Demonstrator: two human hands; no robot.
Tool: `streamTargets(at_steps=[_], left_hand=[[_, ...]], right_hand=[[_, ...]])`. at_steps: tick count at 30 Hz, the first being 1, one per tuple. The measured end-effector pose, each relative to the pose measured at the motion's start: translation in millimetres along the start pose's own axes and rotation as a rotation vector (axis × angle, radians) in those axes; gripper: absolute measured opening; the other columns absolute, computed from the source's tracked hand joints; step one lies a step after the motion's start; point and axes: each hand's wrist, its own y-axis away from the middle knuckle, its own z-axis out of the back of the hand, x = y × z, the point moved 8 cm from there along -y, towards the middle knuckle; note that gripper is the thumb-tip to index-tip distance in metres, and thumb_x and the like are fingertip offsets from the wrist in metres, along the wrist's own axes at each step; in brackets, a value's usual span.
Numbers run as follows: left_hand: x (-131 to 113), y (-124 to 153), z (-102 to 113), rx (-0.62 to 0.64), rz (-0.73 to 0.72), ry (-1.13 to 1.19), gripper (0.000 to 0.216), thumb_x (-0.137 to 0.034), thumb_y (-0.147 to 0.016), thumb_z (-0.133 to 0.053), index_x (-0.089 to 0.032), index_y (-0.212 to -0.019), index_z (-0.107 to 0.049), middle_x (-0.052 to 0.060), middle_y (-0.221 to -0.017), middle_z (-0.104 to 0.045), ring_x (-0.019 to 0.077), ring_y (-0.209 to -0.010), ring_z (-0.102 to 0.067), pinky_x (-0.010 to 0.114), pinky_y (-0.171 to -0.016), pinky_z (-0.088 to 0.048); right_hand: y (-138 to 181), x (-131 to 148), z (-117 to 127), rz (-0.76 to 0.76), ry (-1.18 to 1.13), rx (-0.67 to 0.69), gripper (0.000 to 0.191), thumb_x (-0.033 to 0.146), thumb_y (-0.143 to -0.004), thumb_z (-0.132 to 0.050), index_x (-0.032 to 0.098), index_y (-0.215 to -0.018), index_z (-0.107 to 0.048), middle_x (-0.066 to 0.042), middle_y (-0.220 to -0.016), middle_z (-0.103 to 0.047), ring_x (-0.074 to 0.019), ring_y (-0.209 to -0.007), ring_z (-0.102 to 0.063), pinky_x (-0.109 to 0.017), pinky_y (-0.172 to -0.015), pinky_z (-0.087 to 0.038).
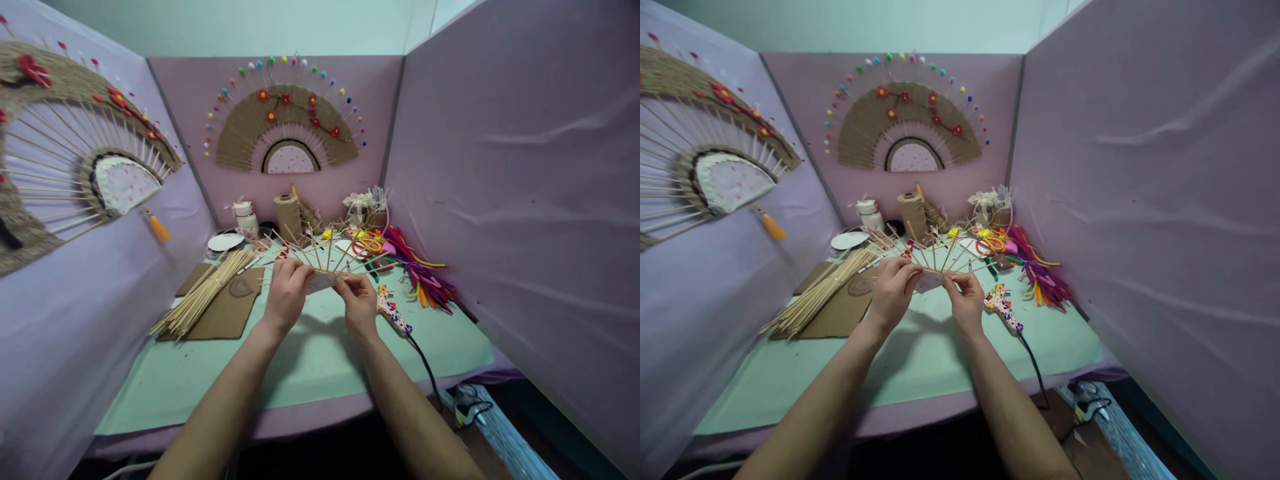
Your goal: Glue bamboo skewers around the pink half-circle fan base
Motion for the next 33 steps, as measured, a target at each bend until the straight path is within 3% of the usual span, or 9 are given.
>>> streamTargets(at_steps=[7,10,13,15,18,22,23,28,33], left_hand=[[-8.2,-3.4,-7.0,0.112,-0.120,-0.024,0.013,-0.018,-0.093,-0.047,-0.017,-0.092,-0.060,0.009,-0.097,-0.064,0.0205,-0.092,-0.054,0.033,-0.082,-0.046],[-6.0,-3.6,-13.8,0.319,-0.075,-0.040,0.018,-0.019,-0.094,-0.040,-0.018,-0.096,-0.058,0.007,-0.090,-0.065,0.0187,-0.081,-0.060,0.029,-0.071,-0.045],[8.2,-3.2,-16.0,0.539,0.130,-0.062,0.019,-0.029,-0.094,-0.041,-0.023,-0.103,-0.057,0.002,-0.081,-0.065,0.0182,-0.065,-0.060,0.027,-0.058,-0.040],[14.2,-6.5,-11.6,0.606,0.227,-0.045,0.020,-0.035,-0.092,-0.046,-0.025,-0.105,-0.058,0.003,-0.083,-0.068,0.0198,-0.066,-0.061,0.027,-0.056,-0.038],[15.1,-14.0,-6.4,0.700,0.273,0.018,0.020,-0.037,-0.089,-0.049,-0.024,-0.089,-0.064,0.006,-0.081,-0.070,0.0212,-0.067,-0.062,0.028,-0.056,-0.037],[6.5,-3.4,-5.5,1.048,0.320,0.289,0.040,-0.045,-0.091,-0.039,-0.024,-0.074,-0.068,0.003,-0.060,-0.064,0.0171,-0.051,-0.056,0.026,-0.049,-0.035],[7.2,-2.2,0.6,1.069,0.317,0.299,0.039,-0.046,-0.089,-0.043,-0.023,-0.071,-0.068,0.002,-0.058,-0.063,0.0169,-0.050,-0.055,0.026,-0.048,-0.034],[34.3,-4.5,44.4,0.859,0.299,0.077,0.033,-0.049,-0.081,-0.058,-0.025,-0.060,-0.065,0.003,-0.059,-0.064,0.0175,-0.051,-0.052,0.028,-0.050,-0.029],[32.6,26.0,21.6,1.011,0.470,0.366,0.022,-0.042,-0.076,-0.065,-0.026,-0.089,-0.073,0.003,-0.084,-0.073,0.0156,-0.059,-0.058,0.025,-0.053,-0.038]], right_hand=[[-1.2,-1.1,3.5,0.021,0.002,-0.015,0.026,0.031,-0.072,-0.078,0.021,-0.073,-0.054,-0.001,-0.086,-0.070,-0.0174,-0.087,-0.066,-0.036,-0.080,-0.055],[-0.9,-1.3,3.0,0.022,-0.010,-0.008,0.025,0.030,-0.072,-0.077,0.021,-0.074,-0.054,0.000,-0.085,-0.070,-0.0167,-0.086,-0.066,-0.036,-0.081,-0.055],[-0.5,-0.2,2.1,0.024,-0.011,-0.007,0.026,0.030,-0.071,-0.078,0.021,-0.073,-0.053,-0.001,-0.086,-0.071,-0.0166,-0.085,-0.067,-0.036,-0.081,-0.056],[-0.2,0.3,1.1,0.023,0.000,-0.003,0.026,0.031,-0.071,-0.078,0.021,-0.073,-0.054,-0.001,-0.086,-0.071,-0.0170,-0.086,-0.067,-0.036,-0.081,-0.056],[0.1,0.3,-0.2,0.017,0.000,0.008,0.025,0.031,-0.071,-0.078,0.021,-0.074,-0.054,-0.001,-0.085,-0.070,-0.0170,-0.087,-0.066,-0.036,-0.081,-0.056],[0.2,-0.2,1.6,0.008,0.005,-0.006,0.028,0.034,-0.070,-0.079,0.021,-0.073,-0.054,-0.001,-0.084,-0.069,-0.0180,-0.088,-0.066,-0.037,-0.081,-0.056],[0.1,-0.5,2.1,0.005,0.008,-0.009,0.028,0.034,-0.069,-0.079,0.021,-0.073,-0.054,-0.001,-0.084,-0.069,-0.0183,-0.088,-0.066,-0.037,-0.080,-0.056],[1.1,0.5,-0.5,0.018,-0.012,0.017,0.023,0.031,-0.072,-0.077,0.021,-0.075,-0.057,0.000,-0.083,-0.069,-0.0177,-0.091,-0.066,-0.034,-0.078,-0.055],[6.1,8.3,-6.6,0.081,0.006,0.041,0.017,0.027,-0.074,-0.076,0.022,-0.076,-0.059,0.000,-0.083,-0.069,-0.0170,-0.090,-0.066,-0.032,-0.077,-0.055]])
